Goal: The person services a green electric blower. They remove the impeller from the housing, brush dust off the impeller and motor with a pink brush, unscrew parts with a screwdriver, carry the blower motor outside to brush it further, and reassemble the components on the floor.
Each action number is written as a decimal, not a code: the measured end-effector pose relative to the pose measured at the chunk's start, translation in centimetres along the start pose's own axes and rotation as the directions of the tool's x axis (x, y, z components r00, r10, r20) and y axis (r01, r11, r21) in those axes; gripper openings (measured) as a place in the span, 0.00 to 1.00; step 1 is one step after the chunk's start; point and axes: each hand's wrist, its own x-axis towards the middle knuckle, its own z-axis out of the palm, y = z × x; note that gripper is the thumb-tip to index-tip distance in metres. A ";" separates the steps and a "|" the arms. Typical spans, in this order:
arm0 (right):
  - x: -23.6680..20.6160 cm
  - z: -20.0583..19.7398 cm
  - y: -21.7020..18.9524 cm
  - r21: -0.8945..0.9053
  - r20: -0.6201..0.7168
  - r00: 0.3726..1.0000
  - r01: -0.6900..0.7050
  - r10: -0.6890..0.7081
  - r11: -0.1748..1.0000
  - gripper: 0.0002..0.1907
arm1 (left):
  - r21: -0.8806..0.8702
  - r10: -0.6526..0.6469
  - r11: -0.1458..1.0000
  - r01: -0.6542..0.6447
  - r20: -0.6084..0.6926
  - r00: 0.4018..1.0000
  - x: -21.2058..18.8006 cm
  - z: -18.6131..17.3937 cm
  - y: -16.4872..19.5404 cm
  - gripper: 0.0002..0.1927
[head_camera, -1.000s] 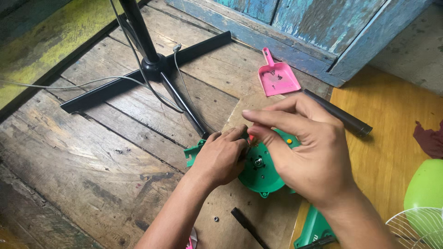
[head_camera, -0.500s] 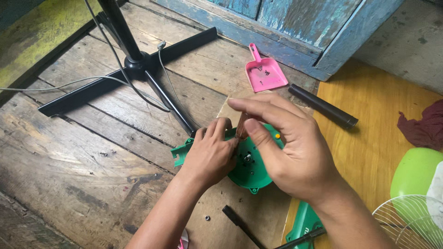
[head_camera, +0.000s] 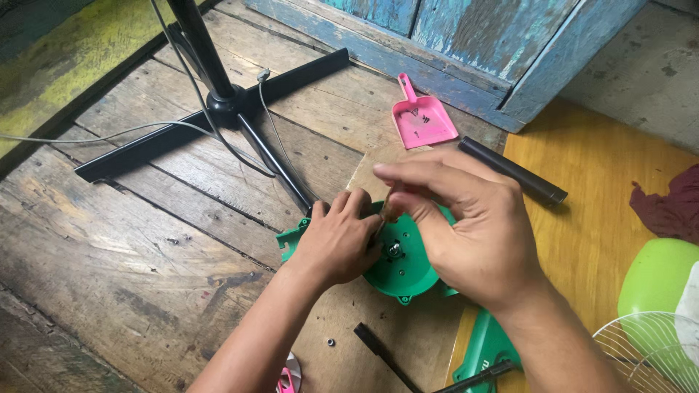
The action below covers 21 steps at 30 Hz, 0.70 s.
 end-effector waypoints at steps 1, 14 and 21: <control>0.0 -0.1 0.1 0.038 0.026 0.998 -0.052 0.051 0.998 0.17 | -0.048 -0.011 0.999 0.011 0.005 1.000 -0.4 -0.2 -0.2 0.20; -0.7 -0.4 1.6 0.341 0.055 0.986 -0.165 0.155 0.926 0.23 | -0.112 0.024 0.994 -0.012 0.111 0.993 0.1 -0.9 -0.8 0.09; -4.1 -0.7 2.0 0.292 -0.232 0.970 -0.004 0.074 0.956 0.17 | 0.023 0.122 0.992 -0.126 0.126 0.985 1.0 0.1 -1.2 0.09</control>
